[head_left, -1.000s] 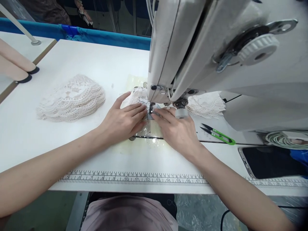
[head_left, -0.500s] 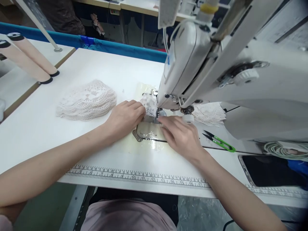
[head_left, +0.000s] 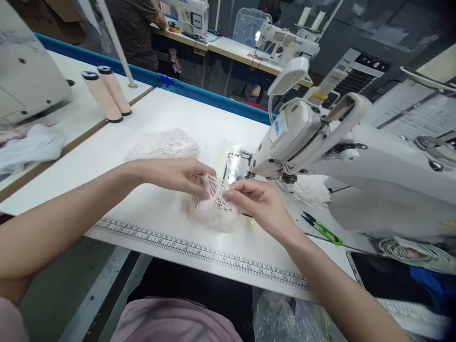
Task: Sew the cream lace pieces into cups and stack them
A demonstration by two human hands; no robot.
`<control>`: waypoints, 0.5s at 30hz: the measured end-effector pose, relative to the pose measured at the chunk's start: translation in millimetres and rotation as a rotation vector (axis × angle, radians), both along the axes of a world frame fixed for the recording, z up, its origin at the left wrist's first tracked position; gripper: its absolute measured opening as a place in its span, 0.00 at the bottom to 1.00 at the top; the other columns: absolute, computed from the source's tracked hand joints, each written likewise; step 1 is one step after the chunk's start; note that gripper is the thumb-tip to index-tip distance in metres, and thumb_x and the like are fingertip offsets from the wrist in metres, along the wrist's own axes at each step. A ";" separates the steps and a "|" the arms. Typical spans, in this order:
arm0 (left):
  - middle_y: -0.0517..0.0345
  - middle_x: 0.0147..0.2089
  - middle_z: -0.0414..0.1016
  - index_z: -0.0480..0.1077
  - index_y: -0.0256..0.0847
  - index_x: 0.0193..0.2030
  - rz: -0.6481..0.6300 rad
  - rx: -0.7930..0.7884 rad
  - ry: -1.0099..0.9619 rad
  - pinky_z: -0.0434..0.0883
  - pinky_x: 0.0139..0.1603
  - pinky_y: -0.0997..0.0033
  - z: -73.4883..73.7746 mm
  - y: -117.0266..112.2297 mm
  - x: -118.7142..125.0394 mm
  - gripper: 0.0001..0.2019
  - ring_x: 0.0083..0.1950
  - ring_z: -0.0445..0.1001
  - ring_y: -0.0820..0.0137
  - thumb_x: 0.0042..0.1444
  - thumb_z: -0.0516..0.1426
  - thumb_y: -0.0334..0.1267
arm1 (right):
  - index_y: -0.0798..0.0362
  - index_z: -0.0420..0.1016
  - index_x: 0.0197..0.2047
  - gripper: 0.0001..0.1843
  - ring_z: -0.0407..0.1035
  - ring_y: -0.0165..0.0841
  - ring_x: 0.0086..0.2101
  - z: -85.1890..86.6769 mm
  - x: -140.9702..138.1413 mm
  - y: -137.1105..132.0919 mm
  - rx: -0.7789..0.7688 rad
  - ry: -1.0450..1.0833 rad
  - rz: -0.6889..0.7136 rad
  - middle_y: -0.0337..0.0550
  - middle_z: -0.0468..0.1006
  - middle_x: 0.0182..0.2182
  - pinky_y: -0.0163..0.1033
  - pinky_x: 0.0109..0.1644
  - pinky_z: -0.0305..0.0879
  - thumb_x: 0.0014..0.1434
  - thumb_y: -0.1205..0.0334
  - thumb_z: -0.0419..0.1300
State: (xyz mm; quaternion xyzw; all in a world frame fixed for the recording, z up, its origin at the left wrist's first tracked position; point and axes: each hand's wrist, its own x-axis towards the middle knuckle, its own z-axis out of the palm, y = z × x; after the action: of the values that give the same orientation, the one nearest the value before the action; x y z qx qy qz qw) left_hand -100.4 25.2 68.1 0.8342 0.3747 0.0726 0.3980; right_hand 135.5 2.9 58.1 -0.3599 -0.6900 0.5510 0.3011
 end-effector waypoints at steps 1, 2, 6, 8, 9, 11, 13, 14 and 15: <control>0.61 0.35 0.76 0.73 0.46 0.40 0.003 -0.033 -0.004 0.70 0.31 0.75 -2.7 -4.5 -13.0 0.10 0.34 0.74 0.70 0.61 0.56 0.49 | 0.51 0.78 0.29 0.12 0.67 0.26 0.27 3.8 -4.6 -0.9 0.022 -0.007 -0.014 0.36 0.76 0.25 0.33 0.31 0.64 0.57 0.52 0.66; 0.61 0.33 0.75 0.73 0.46 0.37 0.016 -0.070 -0.028 0.71 0.31 0.74 -5.5 -9.6 -26.8 0.11 0.33 0.74 0.70 0.61 0.56 0.49 | 0.51 0.78 0.28 0.11 0.66 0.25 0.26 7.1 -9.7 -1.4 0.035 -0.013 -0.027 0.36 0.76 0.25 0.32 0.29 0.63 0.57 0.53 0.66; 0.58 0.30 0.74 0.70 0.42 0.31 0.426 -0.077 -0.282 0.72 0.32 0.70 -10.6 -21.5 -77.3 0.15 0.31 0.74 0.69 0.61 0.55 0.50 | 0.51 0.80 0.30 0.11 0.66 0.26 0.24 14.0 -41.8 9.3 0.086 0.028 -0.064 0.36 0.75 0.23 0.32 0.27 0.63 0.57 0.52 0.65; 0.56 0.31 0.75 0.70 0.42 0.35 0.682 0.023 -0.387 0.71 0.30 0.69 -7.7 -13.4 -93.5 0.15 0.31 0.74 0.69 0.61 0.54 0.52 | 0.51 0.81 0.32 0.11 0.66 0.26 0.25 12.0 -65.1 26.2 0.152 0.084 -0.089 0.36 0.75 0.24 0.33 0.29 0.65 0.58 0.53 0.64; 0.55 0.32 0.75 0.71 0.41 0.36 0.774 0.092 -0.400 0.70 0.29 0.70 -6.0 -5.2 -98.9 0.16 0.31 0.74 0.69 0.61 0.53 0.52 | 0.51 0.80 0.33 0.11 0.66 0.26 0.25 9.0 -77.3 37.4 0.187 0.109 -0.107 0.36 0.76 0.25 0.33 0.30 0.66 0.58 0.53 0.63; 0.55 0.32 0.75 0.72 0.40 0.37 0.880 0.214 -0.296 0.67 0.28 0.72 -4.8 16.8 -105.5 0.17 0.30 0.73 0.70 0.60 0.54 0.54 | 0.52 0.80 0.34 0.12 0.65 0.26 0.24 -0.7 -98.9 62.3 0.253 0.071 -0.186 0.36 0.75 0.26 0.34 0.29 0.65 0.60 0.53 0.60; 0.58 0.29 0.73 0.73 0.41 0.37 0.926 0.313 -0.040 0.62 0.25 0.74 -9.4 39.9 -108.2 0.19 0.27 0.69 0.72 0.60 0.52 0.54 | 0.51 0.80 0.35 0.14 0.65 0.27 0.24 -13.6 -113.6 85.7 0.316 -0.156 -0.253 0.35 0.75 0.25 0.34 0.29 0.63 0.61 0.53 0.57; 0.58 0.27 0.72 0.73 0.40 0.36 0.922 0.324 0.017 0.61 0.26 0.74 -14.0 49.8 -108.7 0.18 0.26 0.67 0.72 0.59 0.52 0.53 | 0.52 0.80 0.35 0.14 0.66 0.28 0.24 -20.4 -117.9 95.4 0.322 -0.205 -0.269 0.36 0.74 0.24 0.35 0.30 0.63 0.61 0.54 0.57; 0.58 0.25 0.71 0.74 0.40 0.33 0.918 0.333 0.056 0.60 0.26 0.74 -19.7 57.7 -109.0 0.17 0.26 0.67 0.72 0.58 0.54 0.51 | 0.52 0.80 0.35 0.13 0.66 0.28 0.25 -26.8 -120.4 103.4 0.328 -0.231 -0.277 0.36 0.74 0.23 0.35 0.30 0.62 0.60 0.54 0.57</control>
State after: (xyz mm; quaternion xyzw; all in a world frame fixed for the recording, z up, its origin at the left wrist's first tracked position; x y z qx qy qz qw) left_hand -209.4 82.9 48.4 0.6369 0.6977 0.2771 0.1756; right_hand 15.2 106.3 31.3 -0.4580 -0.7441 0.3404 0.3474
